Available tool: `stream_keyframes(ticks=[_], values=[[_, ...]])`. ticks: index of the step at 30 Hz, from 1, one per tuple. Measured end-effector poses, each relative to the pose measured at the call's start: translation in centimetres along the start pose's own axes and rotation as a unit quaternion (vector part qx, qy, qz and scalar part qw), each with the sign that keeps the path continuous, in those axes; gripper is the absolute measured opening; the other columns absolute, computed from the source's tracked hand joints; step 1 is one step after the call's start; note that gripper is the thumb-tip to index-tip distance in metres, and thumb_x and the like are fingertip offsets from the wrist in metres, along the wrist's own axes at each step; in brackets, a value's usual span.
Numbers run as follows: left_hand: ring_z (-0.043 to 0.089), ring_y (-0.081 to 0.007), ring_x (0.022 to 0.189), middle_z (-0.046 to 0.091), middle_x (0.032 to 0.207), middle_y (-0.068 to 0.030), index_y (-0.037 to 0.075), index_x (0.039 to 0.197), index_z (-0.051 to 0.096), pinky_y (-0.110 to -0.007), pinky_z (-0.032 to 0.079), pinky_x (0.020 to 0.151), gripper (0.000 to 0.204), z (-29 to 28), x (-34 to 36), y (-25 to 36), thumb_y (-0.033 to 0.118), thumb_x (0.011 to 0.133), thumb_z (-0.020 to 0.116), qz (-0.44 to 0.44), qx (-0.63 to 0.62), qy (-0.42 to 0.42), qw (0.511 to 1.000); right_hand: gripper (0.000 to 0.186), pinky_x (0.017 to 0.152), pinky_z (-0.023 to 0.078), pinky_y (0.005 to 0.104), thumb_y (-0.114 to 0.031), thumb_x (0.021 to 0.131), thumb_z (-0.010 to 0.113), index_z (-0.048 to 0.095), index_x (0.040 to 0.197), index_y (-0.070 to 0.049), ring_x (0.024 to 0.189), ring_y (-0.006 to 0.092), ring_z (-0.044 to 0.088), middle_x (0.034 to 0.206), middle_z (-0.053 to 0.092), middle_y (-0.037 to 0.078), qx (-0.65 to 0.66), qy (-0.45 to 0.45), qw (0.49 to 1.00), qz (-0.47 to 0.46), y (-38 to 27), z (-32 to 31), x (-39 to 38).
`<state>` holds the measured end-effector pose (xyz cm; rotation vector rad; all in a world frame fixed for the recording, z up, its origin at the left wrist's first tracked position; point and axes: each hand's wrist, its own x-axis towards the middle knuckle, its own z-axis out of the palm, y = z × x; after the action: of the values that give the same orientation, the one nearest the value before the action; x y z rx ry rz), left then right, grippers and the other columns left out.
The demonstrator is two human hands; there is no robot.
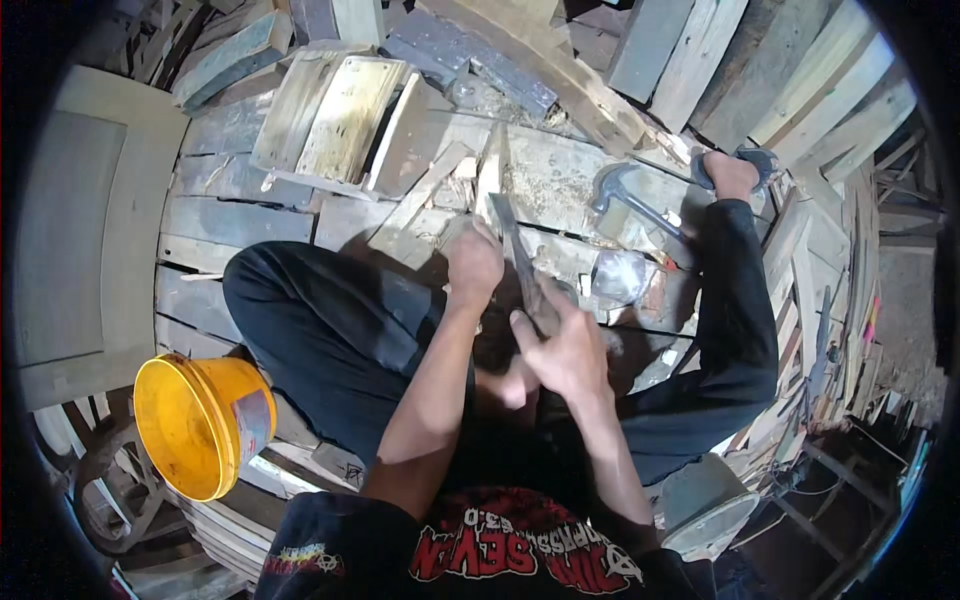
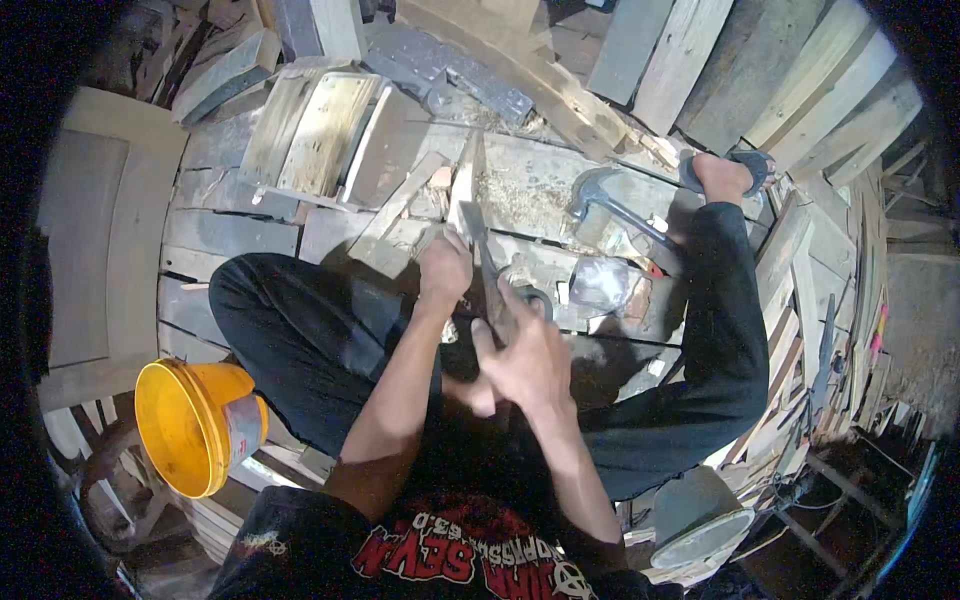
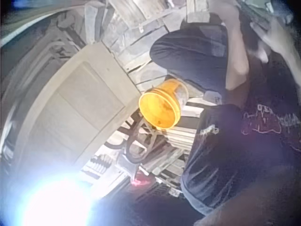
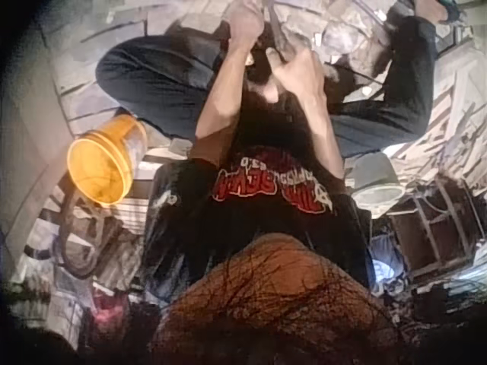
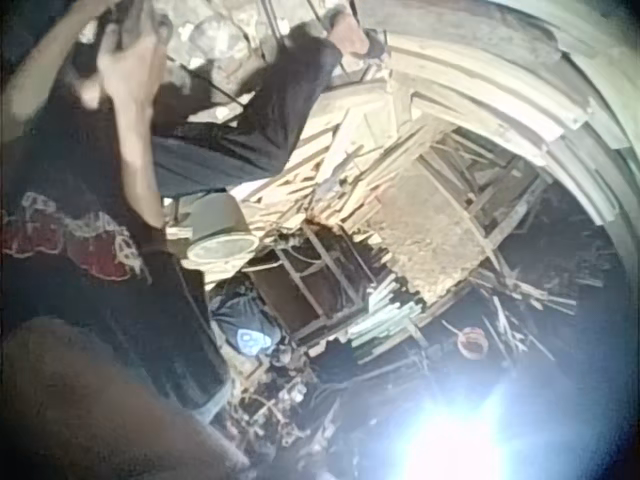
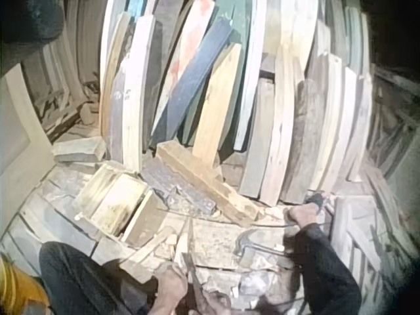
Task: The person carves and shapes a piece of wood using a knife, then sands the wood with sandpaper.
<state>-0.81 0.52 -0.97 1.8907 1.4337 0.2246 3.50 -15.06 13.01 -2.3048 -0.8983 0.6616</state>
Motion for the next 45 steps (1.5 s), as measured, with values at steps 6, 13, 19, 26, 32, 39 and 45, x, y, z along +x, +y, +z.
stream_keyframes(ticks=[6, 13, 19, 26, 32, 39, 45], values=[[0.069, -0.0535, 0.086, 0.068, 0.083, -0.0356, -0.007, 0.087, 0.07, -0.06, 0.055, 0.082, 0.053, 1.2, -0.4, 1.2, 0.029, 0.108, 0.036, 0.005, -0.007, -0.005, 1.0, 0.062, 0.077, 0.061, 0.0529, -0.035, 0.086, 0.072, 0.062, 0.14, -0.008, 0.081, 0.0476, 0.073, 0.089, 0.073, 0.03, 0.0, 0.001, 0.998, 0.063, -2.6, -0.8, -0.9], [0.068, -0.0537, 0.088, 0.069, 0.086, -0.0352, -0.006, 0.087, 0.069, -0.059, 0.055, 0.082, 0.054, 0.7, -0.2, 0.6, 0.03, 0.109, 0.036, 0.004, -0.002, 0.007, 1.0, 0.063, 0.084, 0.06, 0.0528, -0.036, 0.086, 0.072, 0.061, 0.141, -0.008, 0.089, 0.0473, 0.073, 0.094, 0.074, 0.028, -0.006, -0.017, 0.999, 0.051, -1.7, -0.9, -2.0], [0.067, -0.055, 0.092, 0.068, 0.091, -0.0376, -0.007, 0.093, 0.068, -0.06, 0.055, 0.085, 0.053, -0.4, 0.0, -0.9, 0.032, 0.108, 0.035, -0.036, 0.012, 0.001, 0.999, 0.065, 0.084, 0.06, 0.0525, -0.037, 0.087, 0.071, 0.059, 0.143, -0.007, 0.09, 0.0468, 0.073, 0.096, 0.074, 0.03, 0.001, -0.023, 0.999, 0.045, -1.7, 1.6, 1.0], [0.068, -0.0537, 0.095, 0.069, 0.093, -0.037, -0.007, 0.096, 0.07, -0.058, 0.055, 0.086, 0.056, 1.5, 0.0, 0.3, 0.033, 0.108, 0.034, -0.004, 0.047, -0.066, 0.997, 0.066, 0.084, 0.059, 0.0531, -0.038, 0.086, 0.072, 0.058, 0.143, -0.006, 0.09, 0.0479, 0.073, 0.093, 0.073, 0.03, 0.005, 0.017, 0.998, 0.054, -2.3, -0.2, -0.2], [0.066, -0.0545, 0.1, 0.069, 0.097, -0.0371, -0.007, 0.094, 0.071, -0.058, 0.052, 0.091, 0.059, -0.9, -0.5, 0.3, 0.035, 0.108, 0.032, -0.085, 0.001, -0.051, 0.995, 0.064, 0.078, 0.06, 0.0526, -0.039, 0.086, 0.073, 0.063, 0.138, -0.004, 0.086, 0.046, 0.073, 0.089, 0.073, 0.03, 0.018, -0.012, 1.0, 0.02, -1.7, 0.1, 1.6], [0.065, -0.0562, 0.098, 0.069, 0.095, -0.0364, -0.007, 0.099, 0.068, -0.06, 0.052, 0.09, 0.053, -0.8, -0.6, 0.4, 0.031, 0.108, 0.033, -0.077, -0.017, -0.066, 0.995, 0.065, 0.078, 0.06, 0.051, -0.041, 0.086, 0.073, 0.062, 0.14, -0.005, 0.086, 0.0473, 0.073, 0.091, 0.072, 0.032, -0.021, -0.021, 0.999, 0.017, -2.8, -1.6, 0.0], [0.065, -0.0555, 0.092, 0.067, 0.089, -0.0376, -0.011, 0.088, 0.07, -0.059, 0.051, 0.086, 0.059, 0.8, 0.1, -1.1, 0.029, 0.109, 0.032, -0.005, -0.134, -0.004, 0.991, 0.064, 0.085, 0.059, 0.0505, -0.04, 0.087, 0.073, 0.062, 0.14, -0.006, 0.093, 0.0459, 0.073, 0.095, 0.074, 0.027, 0.028, -0.073, 0.995, 0.063, -3.4, -3.0, -0.5]])
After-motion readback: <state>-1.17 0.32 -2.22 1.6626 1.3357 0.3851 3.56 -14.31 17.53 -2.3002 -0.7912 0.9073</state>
